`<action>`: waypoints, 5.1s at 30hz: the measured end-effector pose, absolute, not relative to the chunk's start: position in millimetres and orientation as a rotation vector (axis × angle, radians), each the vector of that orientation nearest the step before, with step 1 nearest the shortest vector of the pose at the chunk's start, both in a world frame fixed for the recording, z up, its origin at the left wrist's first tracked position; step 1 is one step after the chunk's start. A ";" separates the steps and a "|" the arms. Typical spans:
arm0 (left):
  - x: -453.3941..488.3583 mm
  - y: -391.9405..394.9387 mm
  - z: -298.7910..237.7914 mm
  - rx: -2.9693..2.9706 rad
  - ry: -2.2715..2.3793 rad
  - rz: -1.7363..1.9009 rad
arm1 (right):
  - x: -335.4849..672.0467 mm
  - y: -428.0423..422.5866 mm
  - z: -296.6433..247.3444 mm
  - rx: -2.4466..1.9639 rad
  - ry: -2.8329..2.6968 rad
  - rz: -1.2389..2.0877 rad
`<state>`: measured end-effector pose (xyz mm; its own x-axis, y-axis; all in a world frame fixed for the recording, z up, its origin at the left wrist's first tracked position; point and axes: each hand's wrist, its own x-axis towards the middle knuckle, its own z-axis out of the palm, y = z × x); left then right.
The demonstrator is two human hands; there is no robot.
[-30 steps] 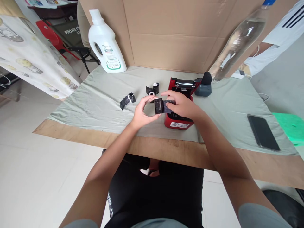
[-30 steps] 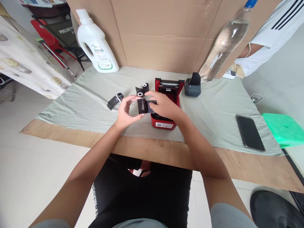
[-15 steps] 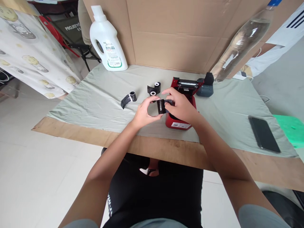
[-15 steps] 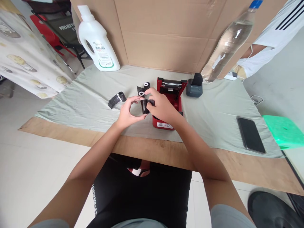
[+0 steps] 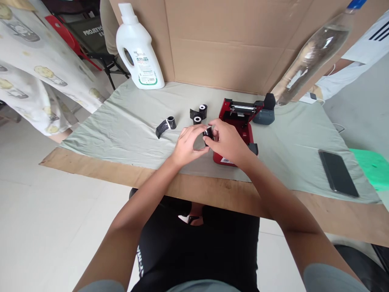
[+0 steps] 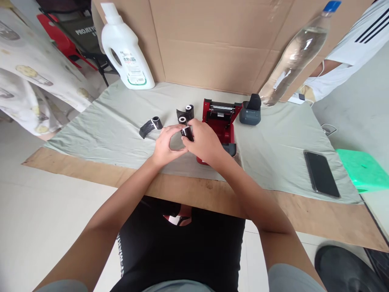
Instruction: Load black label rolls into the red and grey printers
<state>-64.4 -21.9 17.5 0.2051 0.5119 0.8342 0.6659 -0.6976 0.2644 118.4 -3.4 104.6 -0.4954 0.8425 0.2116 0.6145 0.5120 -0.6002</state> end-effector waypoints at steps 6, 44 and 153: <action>-63.1 -20.2 12.9 -2.343 -1.158 -1.447 | 108.8 -10.6 97.9 -1.298 -2.354 0.290; -79.2 -9.4 7.7 -2.274 -1.227 -1.483 | 112.8 4.7 101.7 -1.095 -2.087 0.883; -7.2 -17.4 19.9 -2.599 -0.616 -1.380 | 232.0 81.3 118.3 -1.294 -1.848 0.713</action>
<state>-7.2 -17.4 19.9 0.4972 0.2907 0.8175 0.4143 -0.9074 0.0707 232.0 81.3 118.3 -0.2012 0.9432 0.2645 0.5212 0.3317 -0.7864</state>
